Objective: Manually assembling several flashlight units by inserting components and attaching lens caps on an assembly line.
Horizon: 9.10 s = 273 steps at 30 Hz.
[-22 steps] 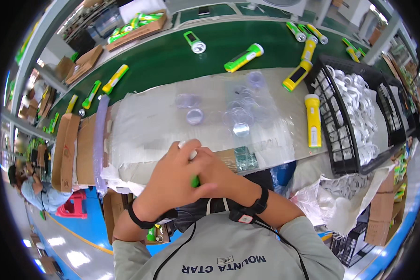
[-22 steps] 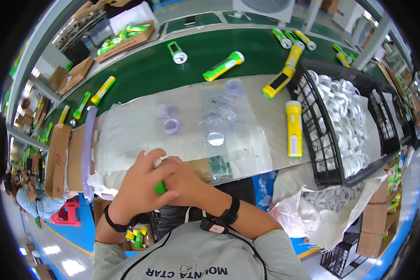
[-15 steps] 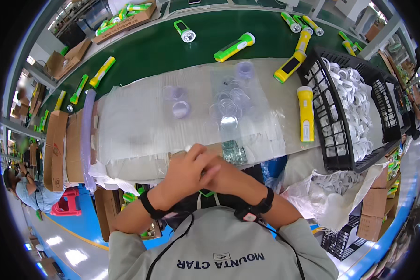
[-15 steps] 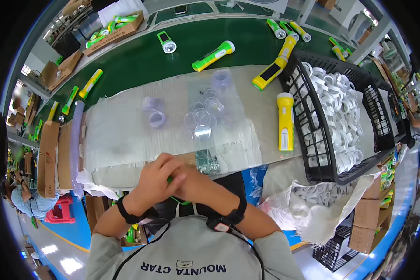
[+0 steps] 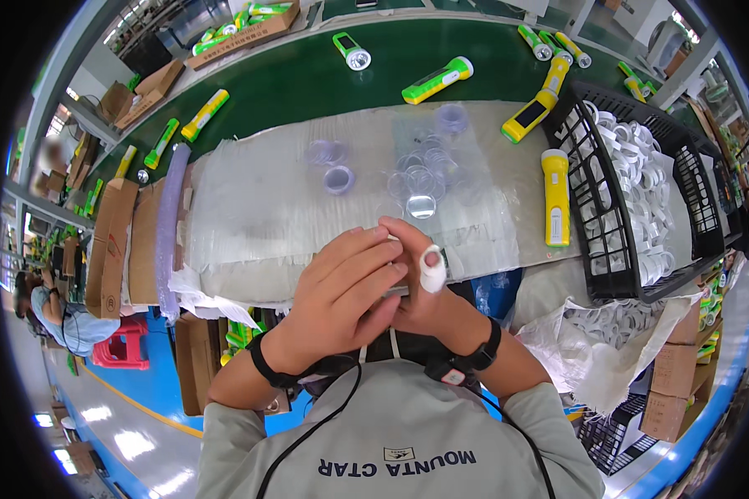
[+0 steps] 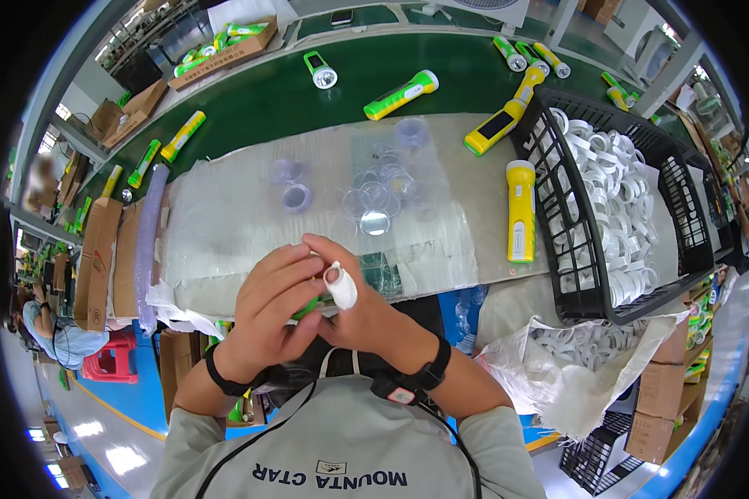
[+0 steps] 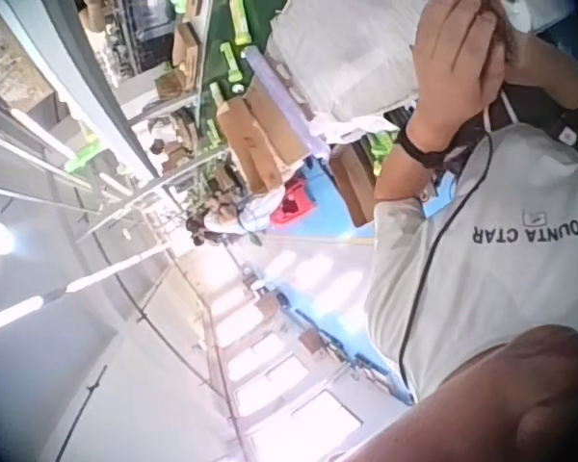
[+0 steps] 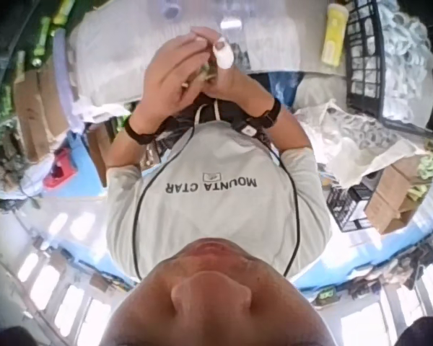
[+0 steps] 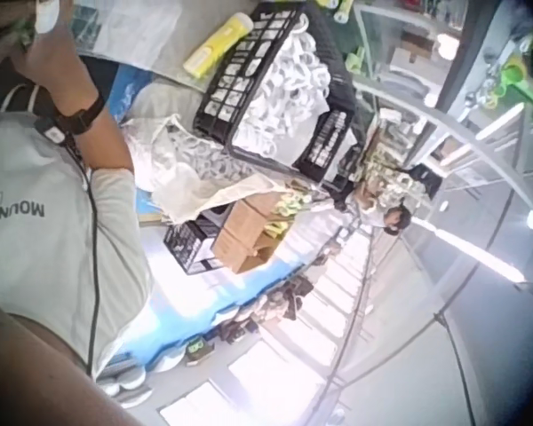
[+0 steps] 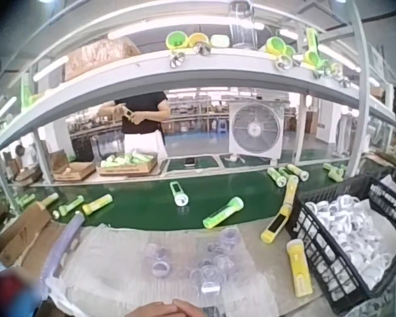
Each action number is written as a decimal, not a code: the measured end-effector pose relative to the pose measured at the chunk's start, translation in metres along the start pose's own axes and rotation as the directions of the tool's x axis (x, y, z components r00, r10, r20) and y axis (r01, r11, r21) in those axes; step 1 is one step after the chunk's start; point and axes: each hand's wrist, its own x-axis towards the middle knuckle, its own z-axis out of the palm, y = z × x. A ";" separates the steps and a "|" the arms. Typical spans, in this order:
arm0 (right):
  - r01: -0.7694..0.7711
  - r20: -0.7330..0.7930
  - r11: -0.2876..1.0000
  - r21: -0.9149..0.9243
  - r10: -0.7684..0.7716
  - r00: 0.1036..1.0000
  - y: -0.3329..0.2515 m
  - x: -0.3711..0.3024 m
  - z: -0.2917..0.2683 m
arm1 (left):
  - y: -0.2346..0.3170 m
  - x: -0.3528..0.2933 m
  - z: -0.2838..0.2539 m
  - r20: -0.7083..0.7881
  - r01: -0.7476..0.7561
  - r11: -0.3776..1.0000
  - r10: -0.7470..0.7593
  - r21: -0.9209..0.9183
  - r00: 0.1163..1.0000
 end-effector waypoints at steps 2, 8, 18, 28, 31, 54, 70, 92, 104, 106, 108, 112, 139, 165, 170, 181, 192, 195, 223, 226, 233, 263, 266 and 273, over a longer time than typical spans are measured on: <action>-0.167 -0.029 0.968 0.187 0.176 0.984 0.004 -0.004 0.007 | -0.013 -0.004 0.004 -0.014 -0.043 0.993 0.045 0.114 0.999; -0.054 -0.010 0.908 -0.416 0.055 0.998 0.018 0.000 -0.025 | -0.024 -0.016 -0.010 -0.077 0.046 0.985 -0.034 0.166 0.996; -0.477 -0.289 0.345 -0.808 0.474 0.832 0.082 -0.006 -0.099 | -0.020 -0.003 -0.001 -0.029 0.007 0.997 -0.010 -0.083 1.000; -0.698 -0.215 0.715 0.027 0.686 0.695 -0.005 0.035 -0.108 | -0.034 -0.014 0.003 0.004 0.058 0.966 -0.058 -0.252 0.998; -0.655 -0.036 0.706 0.268 0.687 0.726 -0.045 0.056 -0.071 | -0.031 -0.015 0.009 0.024 0.164 0.855 -0.175 -0.491 0.984; -0.584 0.104 0.808 0.080 0.576 0.811 -0.033 0.060 -0.026 | -0.033 -0.038 0.027 0.238 0.393 0.415 -0.378 -0.821 0.895; -0.649 0.249 0.669 0.363 0.601 0.759 -0.036 0.042 -0.023 | -0.037 -0.038 0.055 0.007 0.118 0.524 -0.209 -0.843 0.978; -0.083 -0.426 0.972 -0.221 -0.020 0.905 -0.097 -0.071 -0.113 | -0.028 -0.016 0.059 -0.069 0.236 0.647 -0.410 -0.725 0.909; -0.941 -0.846 0.187 -0.282 0.414 0.336 -0.053 -0.254 -0.307 | -0.032 -0.025 0.049 -0.053 0.208 0.572 -0.406 -0.793 0.913; -0.950 -0.849 0.306 -0.067 0.483 0.215 -0.054 -0.245 -0.310 | -0.031 -0.026 0.050 -0.051 0.216 0.575 -0.411 -0.789 0.910; -0.944 -0.837 0.324 -0.060 0.500 0.225 -0.052 -0.251 -0.315 | -0.029 -0.024 0.050 -0.041 0.220 0.569 -0.408 -0.792 0.912; -0.961 -0.885 0.269 -0.068 0.428 0.183 -0.073 -0.242 -0.301 | -0.029 -0.024 0.050 -0.013 0.247 0.548 -0.427 -0.799 0.904; -0.496 -0.256 0.379 -0.781 0.531 0.808 0.017 -0.039 -0.123 | -0.044 -0.044 0.050 0.039 0.213 0.446 -0.368 -0.869 0.929; -0.106 0.556 0.824 -0.556 0.464 0.689 -0.078 0.098 -0.044 | -0.055 -0.025 0.022 -0.012 0.059 0.637 -0.107 -0.769 0.994; -0.061 0.431 0.626 -0.778 0.601 0.673 -0.093 0.106 -0.030 | -0.064 -0.018 -0.001 0.206 0.145 0.827 -0.036 -0.543 0.978; -0.086 0.402 0.554 -0.828 0.694 0.597 -0.104 0.107 -0.020 | -0.060 -0.014 0.001 0.204 0.130 0.846 -0.026 -0.517 0.979; -0.064 0.563 0.779 -0.623 0.504 0.656 -0.107 0.108 -0.027 | -0.056 -0.025 0.004 0.152 0.115 0.845 -0.040 -0.523 0.988; 0.014 0.503 0.648 -0.761 0.576 0.645 -0.103 0.113 -0.024 | -0.060 -0.023 0.004 0.124 0.137 0.817 -0.081 -0.561 0.989; -0.135 0.272 0.983 0.121 0.098 0.957 -0.033 0.077 -0.011 | -0.066 -0.025 -0.005 0.278 0.187 0.771 -0.013 -0.609 0.961; -0.114 0.477 0.985 -0.126 0.161 0.864 -0.034 0.078 -0.017 | -0.064 -0.026 -0.001 0.121 0.025 0.746 0.075 -0.665 0.990; -0.377 0.071 0.926 -0.006 0.377 0.924 -0.038 0.047 0.001 | -0.055 -0.030 -0.004 0.244 0.186 0.827 -0.062 -0.530 0.968; -0.417 0.162 0.899 0.133 0.395 0.904 -0.028 0.038 -0.017 | -0.063 -0.028 -0.003 0.215 0.101 0.820 0.028 -0.563 0.976; -0.419 0.231 0.891 0.173 0.377 0.897 -0.023 0.043 -0.015 | -0.060 -0.027 -0.004 0.268 0.129 0.842 0.019 -0.524 0.963; -0.185 0.323 0.968 0.171 0.123 0.938 -0.002 0.050 -0.014 | -0.056 -0.030 -0.007 0.254 0.163 0.820 -0.022 -0.548 0.967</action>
